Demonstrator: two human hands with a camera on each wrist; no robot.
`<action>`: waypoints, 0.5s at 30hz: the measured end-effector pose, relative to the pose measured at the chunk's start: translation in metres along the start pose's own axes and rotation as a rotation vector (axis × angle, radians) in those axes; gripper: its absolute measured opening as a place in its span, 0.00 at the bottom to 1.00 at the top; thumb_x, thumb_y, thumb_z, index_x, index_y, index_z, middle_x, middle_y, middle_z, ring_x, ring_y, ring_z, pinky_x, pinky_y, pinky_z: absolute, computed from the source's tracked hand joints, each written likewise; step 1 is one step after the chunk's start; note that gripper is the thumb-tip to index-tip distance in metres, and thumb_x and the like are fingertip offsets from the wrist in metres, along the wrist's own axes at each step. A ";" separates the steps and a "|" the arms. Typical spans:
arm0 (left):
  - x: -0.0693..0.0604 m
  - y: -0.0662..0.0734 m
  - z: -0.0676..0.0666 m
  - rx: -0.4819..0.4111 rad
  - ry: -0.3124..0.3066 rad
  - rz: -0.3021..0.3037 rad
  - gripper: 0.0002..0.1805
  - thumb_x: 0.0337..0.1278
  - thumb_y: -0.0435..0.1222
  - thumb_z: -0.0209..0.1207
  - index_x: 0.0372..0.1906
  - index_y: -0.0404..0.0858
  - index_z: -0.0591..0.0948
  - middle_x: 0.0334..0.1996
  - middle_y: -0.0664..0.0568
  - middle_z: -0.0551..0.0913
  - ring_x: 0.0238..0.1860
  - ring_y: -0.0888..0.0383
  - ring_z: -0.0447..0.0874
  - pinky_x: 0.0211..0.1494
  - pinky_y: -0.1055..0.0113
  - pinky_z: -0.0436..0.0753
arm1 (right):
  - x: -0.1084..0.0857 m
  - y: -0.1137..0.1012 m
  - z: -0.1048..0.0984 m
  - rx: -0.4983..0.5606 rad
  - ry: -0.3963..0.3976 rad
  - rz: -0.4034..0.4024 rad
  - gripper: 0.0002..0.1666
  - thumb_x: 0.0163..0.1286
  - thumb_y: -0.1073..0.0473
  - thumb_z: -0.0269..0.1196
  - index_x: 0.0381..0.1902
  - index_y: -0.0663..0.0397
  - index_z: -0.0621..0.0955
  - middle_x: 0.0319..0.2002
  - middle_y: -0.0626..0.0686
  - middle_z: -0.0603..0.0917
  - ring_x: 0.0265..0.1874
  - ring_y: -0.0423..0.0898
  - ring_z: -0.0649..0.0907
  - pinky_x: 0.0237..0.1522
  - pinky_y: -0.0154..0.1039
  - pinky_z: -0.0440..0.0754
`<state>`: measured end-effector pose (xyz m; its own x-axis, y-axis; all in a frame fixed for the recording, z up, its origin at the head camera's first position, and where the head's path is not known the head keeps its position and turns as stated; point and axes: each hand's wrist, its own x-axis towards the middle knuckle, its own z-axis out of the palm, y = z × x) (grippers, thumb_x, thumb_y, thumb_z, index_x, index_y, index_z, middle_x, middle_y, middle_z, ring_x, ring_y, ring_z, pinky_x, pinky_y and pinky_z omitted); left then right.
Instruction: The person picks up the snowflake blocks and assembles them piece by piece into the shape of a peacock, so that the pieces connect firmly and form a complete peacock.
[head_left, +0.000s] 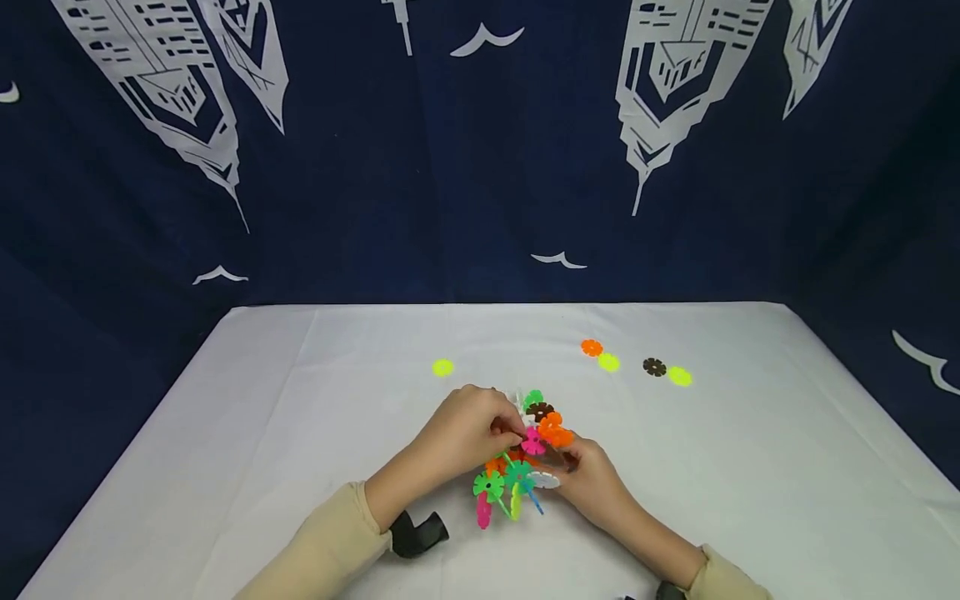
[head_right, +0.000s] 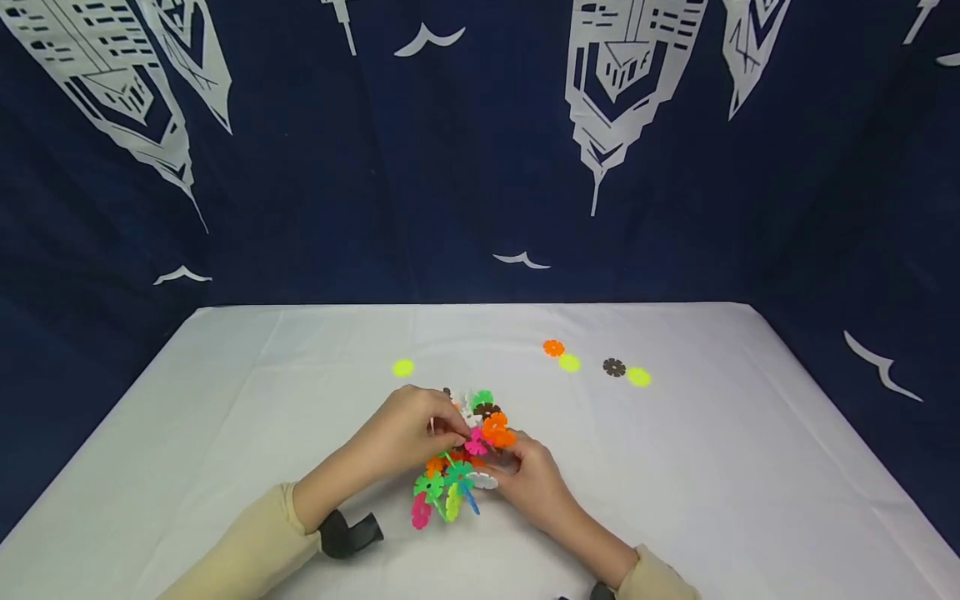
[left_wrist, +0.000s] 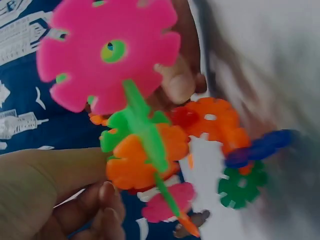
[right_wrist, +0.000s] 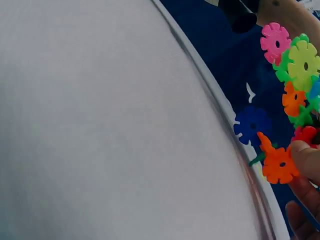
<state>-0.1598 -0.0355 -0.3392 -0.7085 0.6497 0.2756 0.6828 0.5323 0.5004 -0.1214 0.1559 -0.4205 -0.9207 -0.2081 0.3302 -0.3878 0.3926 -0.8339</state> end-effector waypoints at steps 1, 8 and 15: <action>0.001 0.001 -0.001 0.030 -0.020 -0.009 0.03 0.45 0.30 0.69 0.24 0.41 0.87 0.24 0.60 0.82 0.25 0.67 0.75 0.27 0.77 0.74 | 0.001 0.002 0.000 -0.015 0.004 0.005 0.15 0.51 0.68 0.72 0.38 0.62 0.83 0.34 0.48 0.82 0.32 0.43 0.77 0.36 0.34 0.80; 0.004 -0.002 -0.002 0.066 -0.074 -0.058 0.03 0.47 0.33 0.69 0.24 0.43 0.86 0.25 0.61 0.82 0.25 0.67 0.74 0.27 0.76 0.73 | 0.005 0.013 -0.013 -0.098 0.079 0.065 0.15 0.48 0.76 0.69 0.36 0.60 0.84 0.33 0.48 0.83 0.31 0.43 0.78 0.30 0.33 0.78; -0.003 -0.012 0.001 -0.085 -0.042 0.011 0.02 0.47 0.34 0.69 0.29 0.42 0.87 0.26 0.65 0.80 0.28 0.68 0.73 0.31 0.76 0.74 | 0.004 0.019 -0.038 -0.131 0.093 0.030 0.12 0.54 0.72 0.68 0.38 0.58 0.85 0.28 0.46 0.82 0.25 0.40 0.75 0.21 0.30 0.71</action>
<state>-0.1657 -0.0431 -0.3473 -0.6916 0.6783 0.2482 0.6719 0.4782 0.5656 -0.1339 0.1964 -0.4181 -0.9296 -0.1134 0.3507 -0.3571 0.5124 -0.7810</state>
